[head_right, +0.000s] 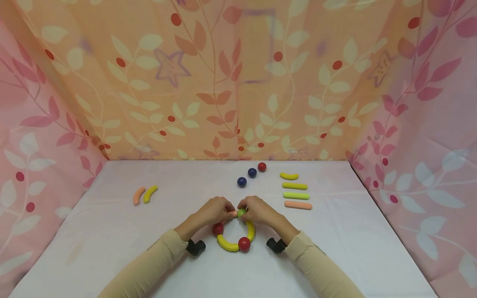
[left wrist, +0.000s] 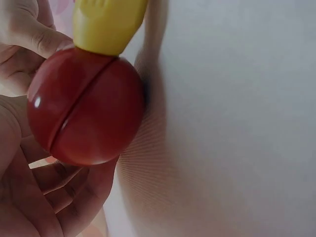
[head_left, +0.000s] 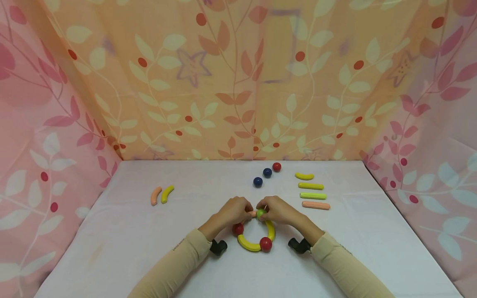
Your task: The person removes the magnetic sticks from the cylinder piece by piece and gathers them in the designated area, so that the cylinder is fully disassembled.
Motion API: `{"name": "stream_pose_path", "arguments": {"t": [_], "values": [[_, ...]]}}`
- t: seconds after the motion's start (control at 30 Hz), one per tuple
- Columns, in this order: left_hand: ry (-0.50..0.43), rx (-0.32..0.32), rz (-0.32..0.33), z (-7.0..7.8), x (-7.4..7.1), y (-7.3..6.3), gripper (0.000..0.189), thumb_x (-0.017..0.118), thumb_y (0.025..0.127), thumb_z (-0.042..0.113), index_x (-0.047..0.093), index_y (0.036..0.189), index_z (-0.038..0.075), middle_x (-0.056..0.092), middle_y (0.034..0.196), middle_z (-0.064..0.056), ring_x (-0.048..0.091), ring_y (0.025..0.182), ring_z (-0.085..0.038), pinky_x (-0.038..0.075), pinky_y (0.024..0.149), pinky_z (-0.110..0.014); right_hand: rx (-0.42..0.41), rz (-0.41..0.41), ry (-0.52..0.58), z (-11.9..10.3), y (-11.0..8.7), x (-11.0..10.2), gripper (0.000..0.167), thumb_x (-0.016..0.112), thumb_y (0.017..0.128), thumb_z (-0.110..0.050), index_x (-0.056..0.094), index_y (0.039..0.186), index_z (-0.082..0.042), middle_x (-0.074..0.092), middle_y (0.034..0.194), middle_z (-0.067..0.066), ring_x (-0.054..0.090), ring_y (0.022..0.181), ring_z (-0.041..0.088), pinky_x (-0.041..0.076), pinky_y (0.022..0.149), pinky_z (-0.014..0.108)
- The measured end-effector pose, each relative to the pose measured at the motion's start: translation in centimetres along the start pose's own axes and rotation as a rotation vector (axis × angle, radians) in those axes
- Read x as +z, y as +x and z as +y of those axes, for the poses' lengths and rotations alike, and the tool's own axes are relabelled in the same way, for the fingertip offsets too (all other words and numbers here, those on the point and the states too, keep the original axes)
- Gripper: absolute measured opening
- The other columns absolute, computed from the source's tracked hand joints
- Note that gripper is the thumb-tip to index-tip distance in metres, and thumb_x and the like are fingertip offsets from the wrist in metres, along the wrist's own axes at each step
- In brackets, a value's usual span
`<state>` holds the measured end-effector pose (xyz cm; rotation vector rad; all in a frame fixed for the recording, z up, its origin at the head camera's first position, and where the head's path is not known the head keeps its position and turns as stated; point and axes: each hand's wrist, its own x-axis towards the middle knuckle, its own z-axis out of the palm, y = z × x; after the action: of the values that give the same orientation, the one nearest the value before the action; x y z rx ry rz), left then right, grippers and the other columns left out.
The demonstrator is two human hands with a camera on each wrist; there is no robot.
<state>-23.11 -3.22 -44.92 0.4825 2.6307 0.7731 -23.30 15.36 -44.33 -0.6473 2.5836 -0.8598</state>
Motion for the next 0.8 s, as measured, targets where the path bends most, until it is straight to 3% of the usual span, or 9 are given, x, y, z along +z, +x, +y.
{"name": "stream_pose_path", "arguments": {"t": [0.63, 0.8], "values": [[0.039, 0.007, 0.027, -0.11, 0.33, 0.18, 0.023, 0.071, 0.089, 0.03, 0.076, 0.099, 0.01, 0.066, 0.078, 0.002, 0.054, 0.069, -0.014, 0.041, 0.062, -0.024, 0.005, 0.012, -0.027, -0.3, -0.13, 0.15, 0.028, 0.076, 0.082, -0.007, 0.071, 0.109, -0.003, 0.071, 0.1, 0.006, 0.059, 0.082, 0.015, 0.058, 0.081, 0.032], [0.011, -0.013, 0.088, -0.26, 0.34, 0.13, 0.025, 0.069, 0.091, 0.031, 0.075, 0.094, 0.007, 0.063, 0.073, 0.001, 0.053, 0.065, -0.014, 0.041, 0.057, -0.023, -0.002, 0.015, -0.04, -0.38, -0.25, 0.13, 0.028, 0.076, 0.082, -0.008, 0.071, 0.109, -0.003, 0.071, 0.098, 0.006, 0.059, 0.082, 0.015, 0.057, 0.081, 0.033]]}}
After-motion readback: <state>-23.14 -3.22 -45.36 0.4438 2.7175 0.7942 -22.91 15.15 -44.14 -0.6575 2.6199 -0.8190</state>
